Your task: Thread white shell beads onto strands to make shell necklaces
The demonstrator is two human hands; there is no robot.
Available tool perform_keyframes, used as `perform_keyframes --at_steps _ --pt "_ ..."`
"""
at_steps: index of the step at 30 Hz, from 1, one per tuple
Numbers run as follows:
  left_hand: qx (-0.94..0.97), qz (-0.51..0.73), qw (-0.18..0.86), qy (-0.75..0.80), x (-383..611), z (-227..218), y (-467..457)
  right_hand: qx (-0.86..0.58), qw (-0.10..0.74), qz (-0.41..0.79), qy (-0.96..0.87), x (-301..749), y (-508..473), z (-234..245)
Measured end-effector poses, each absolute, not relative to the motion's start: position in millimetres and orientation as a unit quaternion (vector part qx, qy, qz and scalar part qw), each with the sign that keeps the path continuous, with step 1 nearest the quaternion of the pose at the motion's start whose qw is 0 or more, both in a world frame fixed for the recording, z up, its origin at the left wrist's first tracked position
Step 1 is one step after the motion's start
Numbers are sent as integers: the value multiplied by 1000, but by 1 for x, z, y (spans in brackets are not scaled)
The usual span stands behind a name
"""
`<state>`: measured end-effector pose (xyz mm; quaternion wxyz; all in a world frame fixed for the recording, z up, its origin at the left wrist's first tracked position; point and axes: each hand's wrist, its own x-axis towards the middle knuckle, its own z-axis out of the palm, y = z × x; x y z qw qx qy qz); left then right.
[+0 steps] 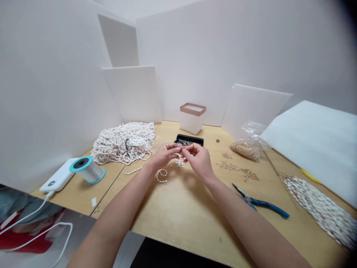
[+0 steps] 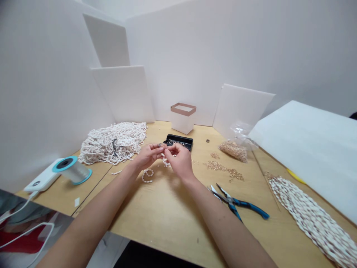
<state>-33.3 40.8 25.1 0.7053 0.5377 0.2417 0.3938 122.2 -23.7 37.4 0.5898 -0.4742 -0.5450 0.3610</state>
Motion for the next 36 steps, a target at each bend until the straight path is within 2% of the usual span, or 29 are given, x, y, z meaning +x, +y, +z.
perform_keyframes --at_steps 5,9,14,26,29,32,36 --pt "560 417 636 329 -32 7 51 -503 582 394 -502 129 -11 11" --pt "527 453 626 353 -34 -3 59 -516 601 426 -437 135 -3 -12" --pt "546 444 621 344 -31 1 55 -505 627 461 -373 139 1 -23" --pt "656 446 520 317 -18 18 33 -501 628 469 -368 137 5 -43" --pt "694 395 526 292 -18 19 24 -500 629 463 -374 138 5 -42" --pt "748 282 539 264 -15 13 10 -506 631 452 -376 139 5 -40" --pt "814 184 502 226 -3 5 -15 -509 631 456 -368 139 6 -40"
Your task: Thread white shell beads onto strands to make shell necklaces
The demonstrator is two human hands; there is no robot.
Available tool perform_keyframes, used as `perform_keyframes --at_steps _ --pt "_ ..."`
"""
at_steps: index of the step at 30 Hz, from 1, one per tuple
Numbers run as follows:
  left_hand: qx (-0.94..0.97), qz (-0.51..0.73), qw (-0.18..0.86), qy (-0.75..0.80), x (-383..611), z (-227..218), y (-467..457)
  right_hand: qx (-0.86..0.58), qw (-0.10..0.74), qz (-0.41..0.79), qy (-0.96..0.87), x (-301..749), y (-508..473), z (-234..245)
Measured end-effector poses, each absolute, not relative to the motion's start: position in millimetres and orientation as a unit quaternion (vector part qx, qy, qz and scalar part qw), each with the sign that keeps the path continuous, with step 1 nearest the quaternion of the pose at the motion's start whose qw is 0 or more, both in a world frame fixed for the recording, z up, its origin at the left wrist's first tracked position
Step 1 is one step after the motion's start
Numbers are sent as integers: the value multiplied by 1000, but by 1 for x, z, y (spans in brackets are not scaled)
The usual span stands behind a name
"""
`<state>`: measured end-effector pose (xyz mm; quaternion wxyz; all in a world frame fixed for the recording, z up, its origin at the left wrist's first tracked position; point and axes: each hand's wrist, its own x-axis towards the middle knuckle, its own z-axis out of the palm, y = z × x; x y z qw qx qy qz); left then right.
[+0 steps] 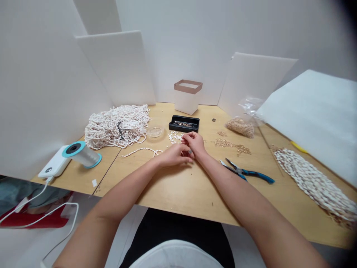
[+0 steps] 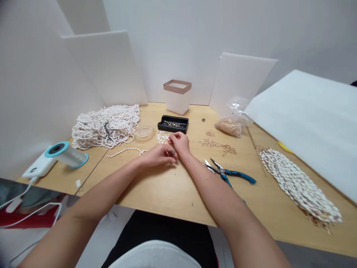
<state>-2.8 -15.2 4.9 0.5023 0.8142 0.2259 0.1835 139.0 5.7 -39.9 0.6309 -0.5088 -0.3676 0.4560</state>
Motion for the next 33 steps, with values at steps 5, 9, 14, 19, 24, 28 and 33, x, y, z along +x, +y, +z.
perform_keyframes --at_steps 5,9,14,19,24,28,33 --pt "873 78 456 153 7 4 -34 -502 634 463 -362 139 7 -42" --pt "887 53 443 124 4 7 -26 -496 640 464 -361 138 7 -42" --pt "861 78 477 158 -11 27 -39 -495 639 467 -359 139 6 -43" --pt "881 109 406 217 -43 24 -94 -493 638 467 -362 137 9 -46" --pt "876 166 364 271 -58 -9 -109 -492 639 464 -365 134 8 -45" --pt "879 204 337 268 -51 -20 -81 -493 641 458 -368 133 5 -43" --pt "883 231 317 258 -35 -28 -30 -490 644 454 -373 132 3 -43"
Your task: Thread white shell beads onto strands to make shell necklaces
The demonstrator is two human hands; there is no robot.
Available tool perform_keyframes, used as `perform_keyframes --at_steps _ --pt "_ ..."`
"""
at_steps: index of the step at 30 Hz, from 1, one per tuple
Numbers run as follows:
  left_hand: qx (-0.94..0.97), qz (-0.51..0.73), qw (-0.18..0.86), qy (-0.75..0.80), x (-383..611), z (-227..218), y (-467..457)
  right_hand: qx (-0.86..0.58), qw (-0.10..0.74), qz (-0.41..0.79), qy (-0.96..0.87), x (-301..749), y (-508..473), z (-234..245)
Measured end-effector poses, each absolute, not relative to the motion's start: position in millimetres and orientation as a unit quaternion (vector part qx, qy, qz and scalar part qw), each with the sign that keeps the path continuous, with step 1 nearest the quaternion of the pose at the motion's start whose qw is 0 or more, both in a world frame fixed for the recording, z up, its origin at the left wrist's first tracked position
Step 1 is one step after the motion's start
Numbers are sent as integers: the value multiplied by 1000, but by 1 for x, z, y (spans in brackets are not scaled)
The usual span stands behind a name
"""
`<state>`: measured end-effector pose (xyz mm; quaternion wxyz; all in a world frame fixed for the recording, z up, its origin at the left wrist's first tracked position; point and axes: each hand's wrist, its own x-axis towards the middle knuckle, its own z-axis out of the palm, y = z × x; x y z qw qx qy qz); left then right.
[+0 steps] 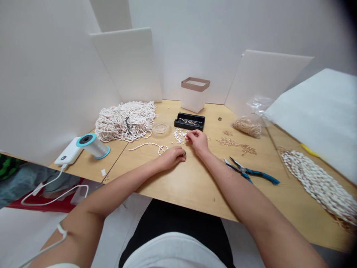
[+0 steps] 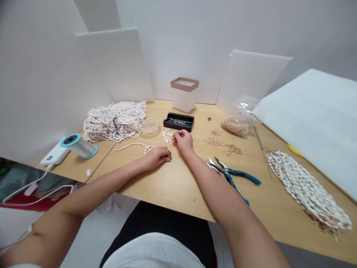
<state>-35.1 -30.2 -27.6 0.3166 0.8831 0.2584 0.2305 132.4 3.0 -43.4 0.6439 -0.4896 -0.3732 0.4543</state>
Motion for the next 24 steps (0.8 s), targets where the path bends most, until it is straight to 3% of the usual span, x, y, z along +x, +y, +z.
perform_keyframes --at_steps 7,18,24 --pt "885 235 266 303 -17 -29 4 -485 647 455 -373 136 6 -48" --pt "823 270 321 384 -37 -11 10 -484 642 473 -360 137 11 -49" --pt "893 138 280 324 -53 5 8 -487 640 474 -358 137 9 -47"
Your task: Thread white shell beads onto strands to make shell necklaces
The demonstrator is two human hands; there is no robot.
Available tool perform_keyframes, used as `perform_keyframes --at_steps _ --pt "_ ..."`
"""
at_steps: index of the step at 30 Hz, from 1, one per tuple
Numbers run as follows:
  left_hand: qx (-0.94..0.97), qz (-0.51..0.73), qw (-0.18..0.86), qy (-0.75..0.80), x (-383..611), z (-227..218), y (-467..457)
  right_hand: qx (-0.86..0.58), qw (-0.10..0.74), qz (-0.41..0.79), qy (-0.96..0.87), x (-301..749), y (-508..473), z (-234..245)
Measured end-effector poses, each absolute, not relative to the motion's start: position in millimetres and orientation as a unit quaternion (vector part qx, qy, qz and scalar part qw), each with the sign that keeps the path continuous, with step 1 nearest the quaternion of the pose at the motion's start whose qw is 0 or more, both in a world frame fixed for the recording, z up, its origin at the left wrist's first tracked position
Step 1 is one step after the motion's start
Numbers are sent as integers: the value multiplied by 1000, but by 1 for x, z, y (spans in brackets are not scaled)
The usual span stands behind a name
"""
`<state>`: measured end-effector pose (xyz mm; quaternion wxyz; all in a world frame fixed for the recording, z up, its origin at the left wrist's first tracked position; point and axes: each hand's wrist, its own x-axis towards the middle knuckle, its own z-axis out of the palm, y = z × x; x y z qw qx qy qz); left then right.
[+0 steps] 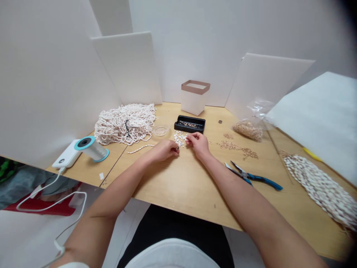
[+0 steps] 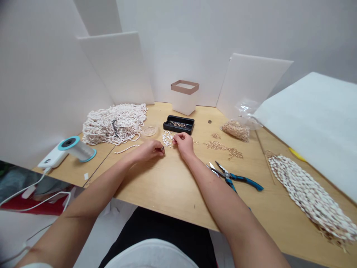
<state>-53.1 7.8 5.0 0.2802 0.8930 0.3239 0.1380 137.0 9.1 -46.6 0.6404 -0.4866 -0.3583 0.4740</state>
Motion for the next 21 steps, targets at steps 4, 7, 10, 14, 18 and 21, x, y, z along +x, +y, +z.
perform_keyframes --at_steps 4,7,10,14,18,21 --pt "903 75 264 331 -65 11 2 -488 639 472 -361 137 10 -46" --pt "905 59 246 341 -68 9 -2 -490 637 470 -366 136 9 -46" --pt "908 57 215 354 -64 6 -4 -495 633 467 -369 135 7 -45" --pt "923 49 158 347 -59 7 -6 -501 629 458 -379 134 6 -44" --pt "936 37 99 336 -56 11 -9 -499 621 448 -406 132 6 -43" --pt "940 31 84 329 -55 11 -11 -491 615 441 -431 132 6 -38"
